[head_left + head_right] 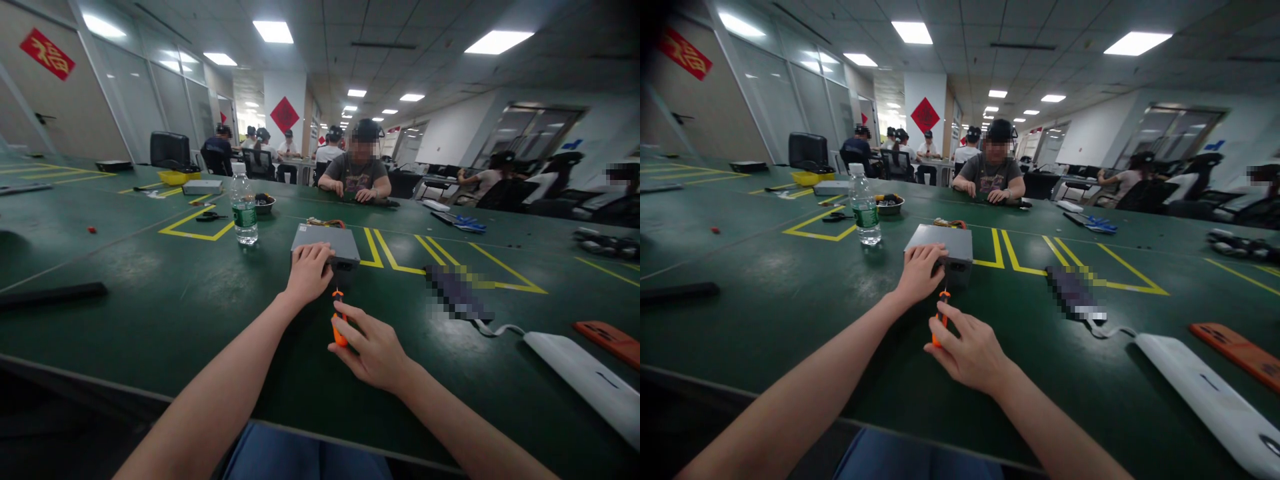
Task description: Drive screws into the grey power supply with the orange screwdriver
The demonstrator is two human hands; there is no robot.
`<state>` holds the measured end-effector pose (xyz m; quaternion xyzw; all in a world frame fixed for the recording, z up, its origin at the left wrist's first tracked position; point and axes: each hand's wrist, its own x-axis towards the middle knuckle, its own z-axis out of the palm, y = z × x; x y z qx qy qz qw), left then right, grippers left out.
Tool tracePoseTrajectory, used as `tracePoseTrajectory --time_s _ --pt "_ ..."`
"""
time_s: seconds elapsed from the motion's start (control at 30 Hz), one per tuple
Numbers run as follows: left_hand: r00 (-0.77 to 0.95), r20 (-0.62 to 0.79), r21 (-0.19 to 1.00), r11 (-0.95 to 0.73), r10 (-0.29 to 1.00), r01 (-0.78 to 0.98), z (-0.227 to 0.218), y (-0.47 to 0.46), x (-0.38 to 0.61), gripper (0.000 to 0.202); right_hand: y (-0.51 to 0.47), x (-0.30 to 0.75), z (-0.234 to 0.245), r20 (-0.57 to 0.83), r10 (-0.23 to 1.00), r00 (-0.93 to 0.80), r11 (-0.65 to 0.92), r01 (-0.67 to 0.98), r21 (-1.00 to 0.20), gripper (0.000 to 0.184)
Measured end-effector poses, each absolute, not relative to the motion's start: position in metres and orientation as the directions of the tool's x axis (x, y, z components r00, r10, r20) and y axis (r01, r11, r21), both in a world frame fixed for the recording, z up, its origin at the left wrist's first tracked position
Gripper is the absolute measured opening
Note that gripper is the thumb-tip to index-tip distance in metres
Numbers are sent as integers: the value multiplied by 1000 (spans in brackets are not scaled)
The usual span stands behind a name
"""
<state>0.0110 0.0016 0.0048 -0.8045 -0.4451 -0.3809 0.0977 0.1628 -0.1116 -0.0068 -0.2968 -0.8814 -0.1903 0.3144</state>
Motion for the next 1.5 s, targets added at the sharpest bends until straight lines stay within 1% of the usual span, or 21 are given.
tracePoseTrajectory --time_s 0.1,0.17,0.27,0.33,0.4,0.5,0.6,0.67,0.73,0.8,0.87,0.93,1.03,1.1,1.17,1.23,1.37,1.43,1.5 --pt "309 707 181 -585 636 791 3 3 11 23 -112 160 -3 595 443 -671 749 641 166 34" --pt "306 707 181 -580 638 794 3 4 11 22 -112 159 -3 587 434 -683 752 634 181 32" --pt "306 698 181 -573 648 800 3 5 11 21 -111 159 -4 668 377 -641 750 635 186 28" --pt "308 693 183 -571 652 800 3 4 11 21 -111 161 -7 727 368 -580 751 646 136 23" --pt "307 694 182 -571 652 801 4 3 11 21 -112 162 -8 748 388 -538 755 652 77 19" --pt "301 699 179 -567 649 804 5 2 11 21 -113 162 -8 703 434 -563 756 653 56 24" --pt "298 703 180 -567 645 804 5 2 12 21 -113 159 -5 619 459 -638 763 639 92 33" --pt "298 703 183 -570 645 801 4 2 12 21 -112 158 -3 596 450 -665 765 632 128 35" --pt "297 702 188 -570 647 800 4 2 12 21 -111 158 -3 627 418 -658 754 636 164 33" --pt "294 701 192 -569 649 799 5 2 12 22 -110 160 -4 689 382 -616 739 651 172 30" --pt "291 699 197 -567 653 800 5 2 12 22 -109 163 -6 748 365 -554 737 663 132 28" --pt "292 696 201 -568 656 798 5 2 12 22 -110 165 -7 767 386 -513 737 671 77 25" --pt "294 694 201 -569 657 797 5 2 12 22 -114 167 -6 717 444 -537 719 691 73 23" --pt "293 695 198 -567 656 800 4 2 12 22 -116 166 -4 663 475 -578 715 693 91 27" --pt "292 696 195 -565 655 802 4 2 12 22 -116 165 -3 625 491 -607 727 681 89 32" --pt "293 697 193 -565 655 802 4 3 13 22 -114 165 -2 620 481 -620 739 667 95 34" --pt "291 701 194 -567 651 800 3 3 13 21 -107 166 -5 717 389 -578 744 656 125 32" --pt "292 701 197 -570 651 798 3 3 12 21 -106 168 -6 773 372 -514 749 658 77 31" --pt "295 699 200 -574 651 794 4 3 12 21 -107 170 -6 793 395 -463 746 665 17 29"
